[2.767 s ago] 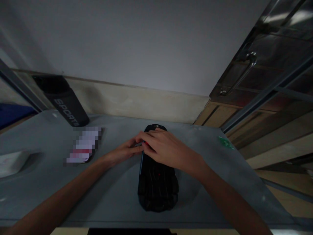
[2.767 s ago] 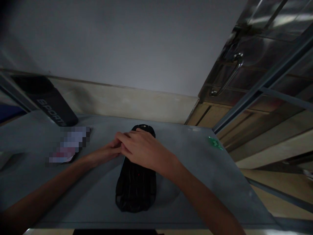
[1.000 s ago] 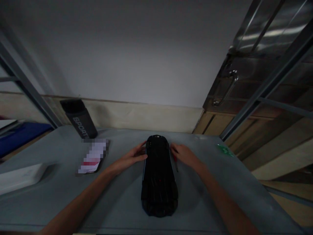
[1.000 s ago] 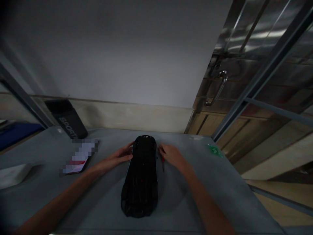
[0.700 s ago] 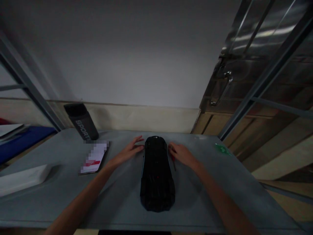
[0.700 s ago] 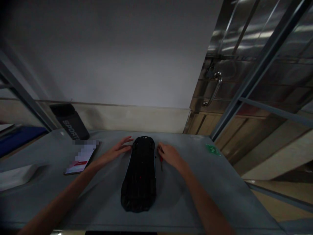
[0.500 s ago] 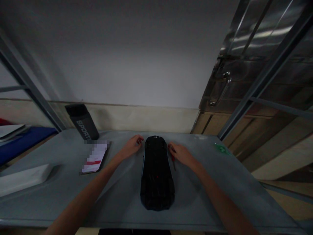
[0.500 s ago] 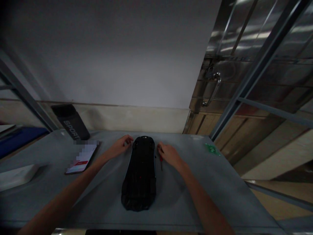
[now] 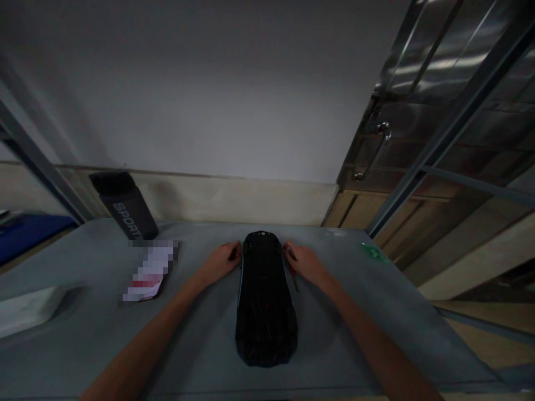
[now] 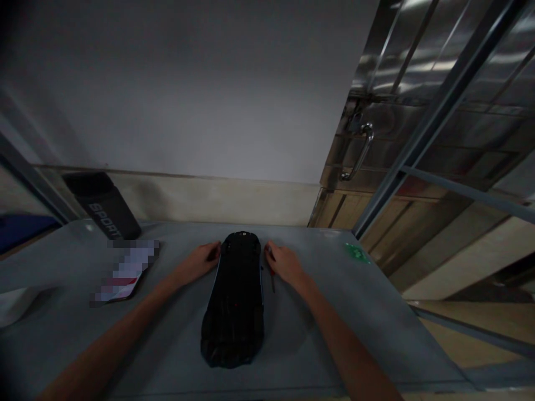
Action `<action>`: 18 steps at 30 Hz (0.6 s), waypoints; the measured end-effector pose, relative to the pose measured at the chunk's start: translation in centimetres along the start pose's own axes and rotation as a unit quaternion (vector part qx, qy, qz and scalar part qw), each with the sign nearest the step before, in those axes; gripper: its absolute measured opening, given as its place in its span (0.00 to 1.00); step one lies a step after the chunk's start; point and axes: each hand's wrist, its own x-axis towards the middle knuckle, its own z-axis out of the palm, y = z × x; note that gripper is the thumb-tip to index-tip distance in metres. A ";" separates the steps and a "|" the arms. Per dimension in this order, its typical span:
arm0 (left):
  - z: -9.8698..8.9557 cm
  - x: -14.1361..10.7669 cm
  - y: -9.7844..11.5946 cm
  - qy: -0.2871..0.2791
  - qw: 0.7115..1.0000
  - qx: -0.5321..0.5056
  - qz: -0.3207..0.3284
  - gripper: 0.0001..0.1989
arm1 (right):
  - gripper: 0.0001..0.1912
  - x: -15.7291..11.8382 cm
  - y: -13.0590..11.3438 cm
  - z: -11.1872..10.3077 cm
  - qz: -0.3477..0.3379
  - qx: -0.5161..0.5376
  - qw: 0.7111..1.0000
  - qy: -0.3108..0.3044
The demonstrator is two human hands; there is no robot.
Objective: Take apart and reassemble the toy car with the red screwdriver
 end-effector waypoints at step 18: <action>-0.1 -0.2 0.1 -0.001 0.999 0.034 0.004 0.06 | 0.11 0.0 0.6 0.4 -0.020 0.003 1.000 0.012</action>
